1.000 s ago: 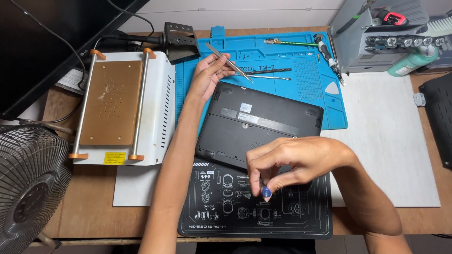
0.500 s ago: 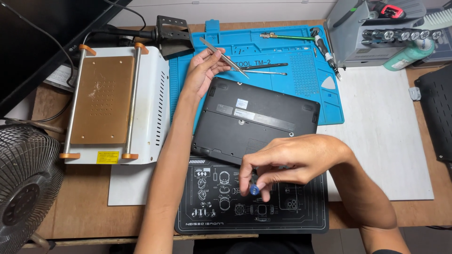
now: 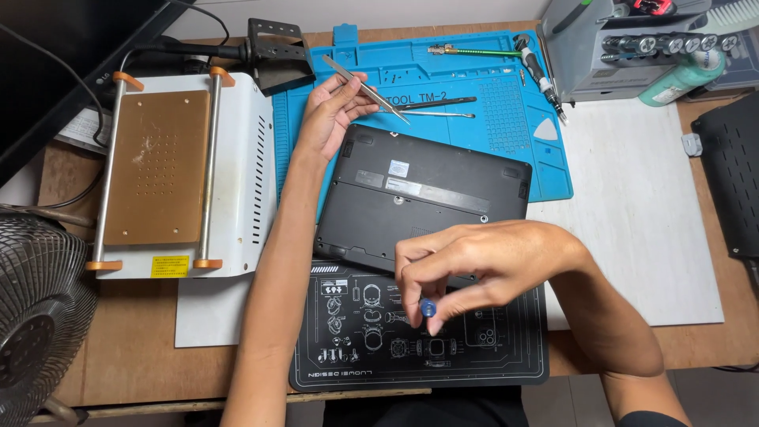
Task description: Removing internal screws from a laptop using a screwdriver and tweezers on a repair bench.
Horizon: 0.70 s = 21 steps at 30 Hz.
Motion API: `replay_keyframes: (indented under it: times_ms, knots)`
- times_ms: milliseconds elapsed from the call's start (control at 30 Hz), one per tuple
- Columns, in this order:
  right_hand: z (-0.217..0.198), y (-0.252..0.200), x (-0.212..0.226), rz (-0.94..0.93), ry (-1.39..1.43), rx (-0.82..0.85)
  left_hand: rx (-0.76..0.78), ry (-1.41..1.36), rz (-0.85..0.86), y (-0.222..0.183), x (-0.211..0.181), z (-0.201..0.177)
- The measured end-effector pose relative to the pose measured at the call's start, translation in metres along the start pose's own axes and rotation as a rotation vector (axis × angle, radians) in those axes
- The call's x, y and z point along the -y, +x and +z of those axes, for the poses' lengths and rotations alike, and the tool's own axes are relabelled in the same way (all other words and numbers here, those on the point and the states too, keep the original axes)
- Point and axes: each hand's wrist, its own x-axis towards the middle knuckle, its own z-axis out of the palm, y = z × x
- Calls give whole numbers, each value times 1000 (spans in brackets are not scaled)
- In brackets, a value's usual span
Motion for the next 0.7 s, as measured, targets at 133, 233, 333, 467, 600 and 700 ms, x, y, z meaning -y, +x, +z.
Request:
replay_keyframes:
  times_ms: [133, 233, 333, 467, 600, 700]
  knots:
    - [0, 0, 0, 27, 62, 34, 6, -4, 6, 1, 0, 1]
    - [1, 1, 1, 21, 122, -2, 7, -5, 20, 1, 2, -2]
    - [-1, -2, 2, 0, -4, -34, 10, -17, 30, 0, 2, -2]
    - [-9, -15, 19, -30, -139, -236, 10, -32, 39, 1, 2, -3]
    - [-13, -55, 18, -11, -290, -802, 11, -72, 45, 2, 5, -6]
    - [-16, -69, 7, 63, -259, -1309, 31, -65, 38, 1, 6, -8]
